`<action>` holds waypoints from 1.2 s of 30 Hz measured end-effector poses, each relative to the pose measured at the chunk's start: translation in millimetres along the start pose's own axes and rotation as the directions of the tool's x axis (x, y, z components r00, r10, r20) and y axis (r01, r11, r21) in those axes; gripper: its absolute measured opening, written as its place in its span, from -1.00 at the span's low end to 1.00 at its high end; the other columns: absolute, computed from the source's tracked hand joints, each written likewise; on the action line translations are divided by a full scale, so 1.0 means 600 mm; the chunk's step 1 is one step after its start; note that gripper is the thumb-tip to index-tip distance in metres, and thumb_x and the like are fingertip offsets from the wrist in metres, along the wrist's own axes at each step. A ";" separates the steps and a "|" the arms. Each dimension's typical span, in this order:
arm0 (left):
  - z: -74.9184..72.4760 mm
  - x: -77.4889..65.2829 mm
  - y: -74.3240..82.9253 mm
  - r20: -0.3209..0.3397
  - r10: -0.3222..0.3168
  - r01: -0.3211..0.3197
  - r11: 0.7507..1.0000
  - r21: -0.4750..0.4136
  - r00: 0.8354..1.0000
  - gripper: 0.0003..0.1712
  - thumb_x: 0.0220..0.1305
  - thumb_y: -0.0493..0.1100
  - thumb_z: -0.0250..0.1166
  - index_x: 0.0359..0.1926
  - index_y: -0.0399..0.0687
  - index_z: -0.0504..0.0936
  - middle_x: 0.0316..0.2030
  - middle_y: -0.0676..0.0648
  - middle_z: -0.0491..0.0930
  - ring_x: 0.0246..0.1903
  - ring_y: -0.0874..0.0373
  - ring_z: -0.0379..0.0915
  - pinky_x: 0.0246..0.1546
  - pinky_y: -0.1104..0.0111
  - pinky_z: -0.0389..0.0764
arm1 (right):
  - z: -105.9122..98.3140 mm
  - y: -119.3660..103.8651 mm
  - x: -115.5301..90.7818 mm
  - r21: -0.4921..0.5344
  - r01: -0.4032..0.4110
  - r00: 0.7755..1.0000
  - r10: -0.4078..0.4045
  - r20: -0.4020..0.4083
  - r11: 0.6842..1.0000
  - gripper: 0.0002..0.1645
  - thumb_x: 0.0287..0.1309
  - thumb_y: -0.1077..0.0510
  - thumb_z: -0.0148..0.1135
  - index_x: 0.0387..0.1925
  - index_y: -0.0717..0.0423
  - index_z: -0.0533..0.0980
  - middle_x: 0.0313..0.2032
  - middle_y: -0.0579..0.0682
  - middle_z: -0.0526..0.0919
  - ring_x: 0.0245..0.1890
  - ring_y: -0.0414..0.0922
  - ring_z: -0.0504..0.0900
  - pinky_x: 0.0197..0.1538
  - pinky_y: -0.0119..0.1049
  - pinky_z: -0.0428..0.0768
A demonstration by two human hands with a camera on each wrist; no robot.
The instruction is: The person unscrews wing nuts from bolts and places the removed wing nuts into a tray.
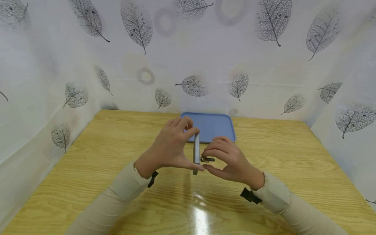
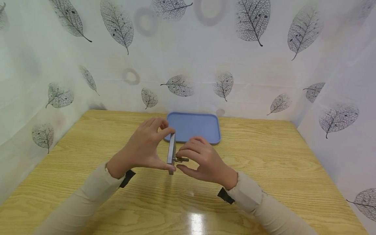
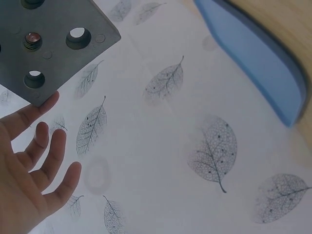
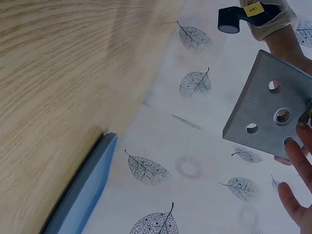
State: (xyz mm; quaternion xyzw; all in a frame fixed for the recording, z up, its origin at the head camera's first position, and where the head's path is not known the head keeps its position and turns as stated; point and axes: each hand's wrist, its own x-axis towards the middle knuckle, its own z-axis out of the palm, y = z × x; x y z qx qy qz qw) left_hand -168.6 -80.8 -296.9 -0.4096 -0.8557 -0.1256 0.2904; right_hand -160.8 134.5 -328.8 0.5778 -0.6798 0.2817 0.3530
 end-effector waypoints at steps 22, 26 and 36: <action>0.000 0.001 0.002 0.006 0.011 -0.011 1.000 -0.014 1.000 -0.02 -0.54 0.62 0.35 -0.21 -0.03 0.54 -0.22 -0.04 0.30 -0.26 0.10 0.29 -0.13 0.22 0.39 | -0.010 -0.006 -0.001 0.219 -0.303 0.944 0.261 0.199 0.928 -0.71 0.31 -0.03 0.03 -0.16 0.07 0.54 -0.21 -0.06 0.60 -0.12 -0.15 0.51 0.01 -0.25 0.44; -0.001 0.002 0.001 0.001 0.011 -0.010 1.000 -0.013 1.000 -0.02 -0.55 0.62 0.35 -0.22 -0.03 0.54 -0.22 -0.04 0.30 -0.25 0.10 0.29 -0.12 0.22 0.39 | -0.010 -0.005 0.001 0.214 -0.287 0.950 0.249 0.188 0.934 -0.72 0.29 -0.03 0.07 -0.18 0.07 0.54 -0.23 -0.06 0.61 -0.14 -0.15 0.52 0.01 -0.25 0.44; 0.000 0.001 0.002 0.005 0.008 -0.008 1.000 -0.012 1.000 -0.03 -0.54 0.61 0.35 -0.24 -0.04 0.54 -0.22 -0.04 0.29 -0.26 0.10 0.29 -0.12 0.20 0.39 | -0.001 -0.002 0.006 0.128 -0.064 0.997 0.058 0.049 0.990 -0.80 0.24 0.09 0.14 -0.30 0.16 0.56 -0.33 -0.02 0.59 -0.25 -0.13 0.53 -0.01 -0.17 0.42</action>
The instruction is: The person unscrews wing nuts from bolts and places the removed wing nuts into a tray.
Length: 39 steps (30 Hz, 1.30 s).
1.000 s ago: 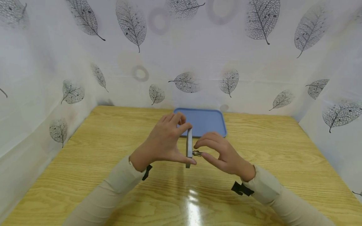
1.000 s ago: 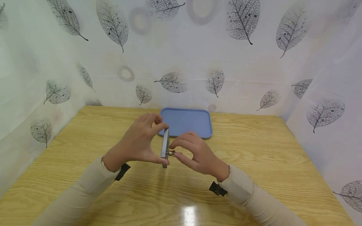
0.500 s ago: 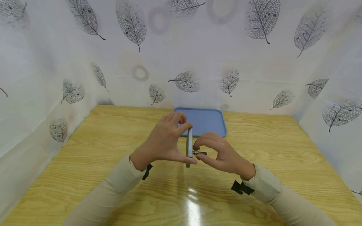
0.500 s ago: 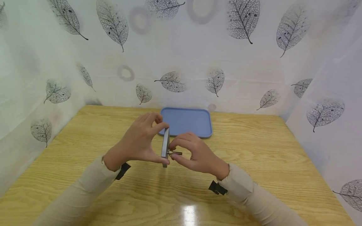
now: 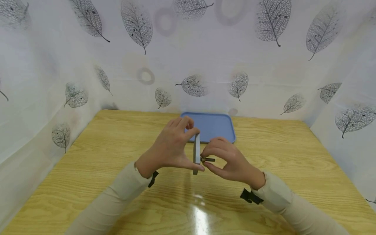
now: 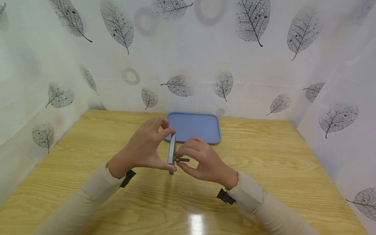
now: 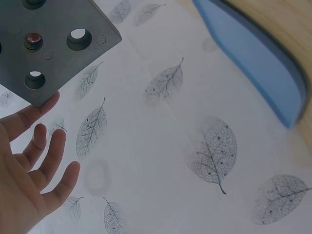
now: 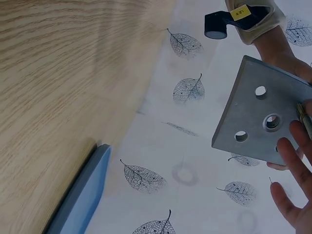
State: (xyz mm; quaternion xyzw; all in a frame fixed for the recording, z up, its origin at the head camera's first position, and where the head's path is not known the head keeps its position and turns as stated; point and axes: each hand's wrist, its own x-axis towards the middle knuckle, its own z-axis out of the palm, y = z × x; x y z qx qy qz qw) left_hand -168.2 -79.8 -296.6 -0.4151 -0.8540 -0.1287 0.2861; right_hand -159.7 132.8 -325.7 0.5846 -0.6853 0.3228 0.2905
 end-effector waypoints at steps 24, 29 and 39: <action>0.001 0.000 0.000 0.002 -0.002 0.001 0.996 0.087 1.000 0.00 -0.58 0.67 0.29 -0.22 0.03 0.57 -0.33 0.06 0.40 -0.33 0.15 0.24 -0.18 0.22 0.37 | 0.005 -0.001 -0.001 -0.309 0.158 0.983 -0.180 -0.042 0.938 -0.81 0.24 0.12 0.12 -0.38 0.11 0.59 -0.41 -0.05 0.66 -0.35 -0.12 0.62 -0.06 0.00 0.49; 0.002 0.000 0.000 -0.005 -0.003 0.003 0.997 0.082 1.000 -0.01 -0.58 0.66 0.30 -0.22 0.03 0.57 -0.33 0.06 0.39 -0.33 0.15 0.24 -0.18 0.23 0.38 | 0.002 0.002 -0.007 -0.273 0.112 0.991 -0.126 -0.037 0.955 -0.74 0.23 0.06 0.14 -0.31 0.19 0.57 -0.35 0.02 0.64 -0.32 -0.10 0.61 -0.05 0.01 0.48; -0.001 0.000 0.001 -0.017 0.005 -0.003 0.997 0.081 1.000 0.00 -0.56 0.69 0.27 -0.23 0.02 0.56 -0.33 0.05 0.37 -0.34 0.15 0.23 -0.17 0.24 0.37 | 0.000 -0.002 -0.003 -0.250 0.172 0.980 -0.192 -0.058 0.953 -0.82 0.22 0.10 0.14 -0.38 0.12 0.56 -0.35 0.01 0.63 -0.31 -0.11 0.61 -0.10 0.01 0.50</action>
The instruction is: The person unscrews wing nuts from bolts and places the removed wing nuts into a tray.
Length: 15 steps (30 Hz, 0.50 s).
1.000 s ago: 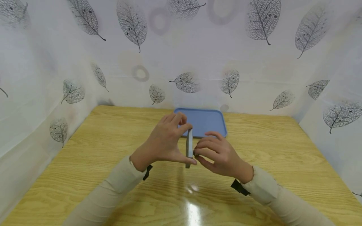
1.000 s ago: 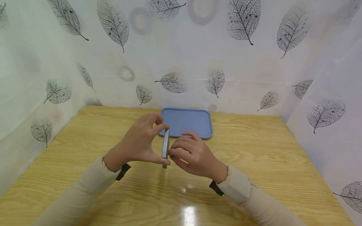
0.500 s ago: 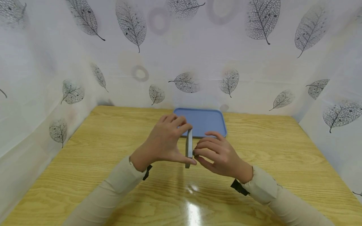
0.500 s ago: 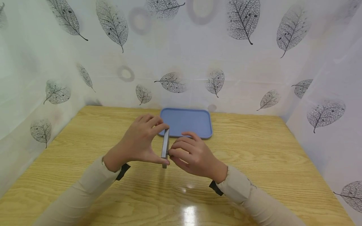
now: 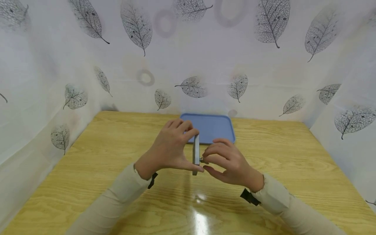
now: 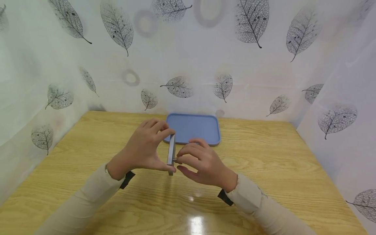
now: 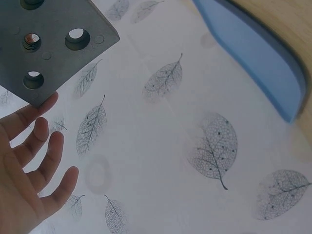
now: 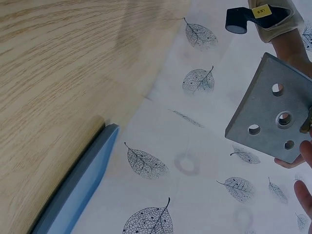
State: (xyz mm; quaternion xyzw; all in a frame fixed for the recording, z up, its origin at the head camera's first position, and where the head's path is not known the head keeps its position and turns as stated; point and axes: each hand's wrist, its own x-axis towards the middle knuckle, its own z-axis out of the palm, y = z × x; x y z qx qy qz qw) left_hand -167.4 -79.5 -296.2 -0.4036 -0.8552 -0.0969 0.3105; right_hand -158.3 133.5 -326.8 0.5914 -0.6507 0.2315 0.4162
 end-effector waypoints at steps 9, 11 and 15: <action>0.001 -0.003 0.000 -0.006 0.002 -0.002 1.000 -0.010 1.000 -0.01 -0.56 0.68 0.28 -0.24 0.02 0.57 -0.34 0.05 0.34 -0.36 0.15 0.20 -0.18 0.25 0.35 | 0.001 -0.002 0.000 0.051 -0.009 1.000 0.009 0.000 0.999 -0.76 0.25 0.05 0.10 -0.35 0.12 0.58 -0.31 0.04 0.61 -0.26 -0.07 0.58 -0.05 0.00 0.46; 0.002 -0.004 0.000 -0.009 0.004 -0.004 1.000 -0.011 1.000 -0.01 -0.56 0.67 0.29 -0.24 0.02 0.57 -0.34 0.04 0.34 -0.36 0.15 0.19 -0.19 0.25 0.35 | 0.000 -0.002 0.002 0.091 -0.040 0.999 0.041 -0.001 0.995 -0.73 0.28 0.05 0.05 -0.33 0.15 0.58 -0.30 0.04 0.60 -0.25 -0.07 0.56 -0.02 -0.01 0.43; 0.003 -0.004 0.000 -0.011 0.009 -0.009 1.000 -0.004 1.000 -0.02 -0.56 0.67 0.29 -0.24 0.02 0.57 -0.34 0.05 0.35 -0.36 0.15 0.19 -0.19 0.25 0.35 | -0.002 -0.001 0.003 0.159 -0.138 0.990 0.137 0.016 0.978 -0.64 0.35 0.04 -0.06 -0.28 0.21 0.56 -0.27 0.04 0.59 -0.21 -0.06 0.53 0.02 -0.07 0.40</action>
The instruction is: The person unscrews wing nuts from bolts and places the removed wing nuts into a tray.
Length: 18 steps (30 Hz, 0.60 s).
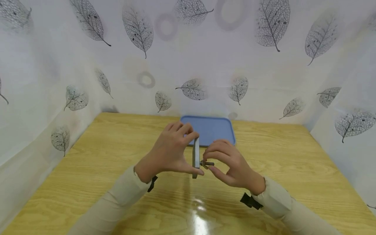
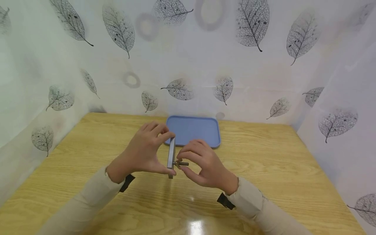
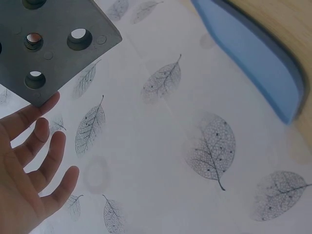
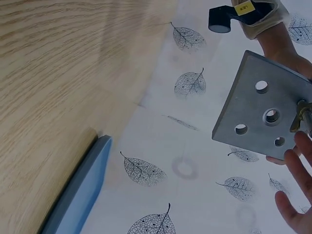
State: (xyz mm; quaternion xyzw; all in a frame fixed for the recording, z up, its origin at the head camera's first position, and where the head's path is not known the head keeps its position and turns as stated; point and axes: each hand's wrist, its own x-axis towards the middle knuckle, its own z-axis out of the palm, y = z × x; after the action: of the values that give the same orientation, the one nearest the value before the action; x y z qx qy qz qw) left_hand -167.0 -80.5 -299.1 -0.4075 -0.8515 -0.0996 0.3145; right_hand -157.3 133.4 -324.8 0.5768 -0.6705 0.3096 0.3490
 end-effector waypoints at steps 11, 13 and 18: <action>-0.001 0.001 0.001 -0.004 -0.002 0.002 1.000 0.001 1.000 -0.02 -0.57 0.65 0.32 -0.23 0.01 0.57 -0.33 0.05 0.36 -0.34 0.15 0.22 -0.18 0.25 0.35 | -0.005 -0.004 -0.006 0.037 -0.268 0.954 0.259 0.153 0.963 -0.56 0.36 -0.12 -0.10 -0.17 0.10 0.55 -0.15 -0.01 0.59 -0.04 -0.07 0.50 0.09 -0.14 0.38; -0.002 0.001 0.001 -0.002 -0.005 0.005 1.000 -0.002 1.000 -0.02 -0.57 0.65 0.32 -0.23 0.01 0.57 -0.33 0.04 0.35 -0.34 0.15 0.21 -0.18 0.25 0.35 | -0.005 -0.005 -0.006 0.040 -0.287 0.945 0.276 0.175 0.957 -0.58 0.36 -0.12 -0.08 -0.17 0.07 0.55 -0.16 -0.02 0.60 -0.04 -0.08 0.50 0.09 -0.13 0.37; -0.002 0.000 0.000 -0.002 -0.009 0.009 1.000 0.003 1.000 -0.01 -0.57 0.65 0.31 -0.23 0.01 0.57 -0.33 0.05 0.35 -0.35 0.15 0.21 -0.18 0.26 0.35 | -0.003 -0.005 -0.006 0.044 -0.292 0.941 0.280 0.189 0.955 -0.64 0.33 -0.11 -0.03 -0.19 0.03 0.56 -0.18 -0.05 0.60 -0.07 -0.10 0.50 0.07 -0.13 0.38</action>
State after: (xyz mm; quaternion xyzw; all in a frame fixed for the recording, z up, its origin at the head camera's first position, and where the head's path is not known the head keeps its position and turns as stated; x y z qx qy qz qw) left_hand -166.7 -81.1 -298.1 -0.4033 -0.8531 -0.1001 0.3157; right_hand -153.9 136.4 -326.4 0.5110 -0.7646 0.3270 0.2174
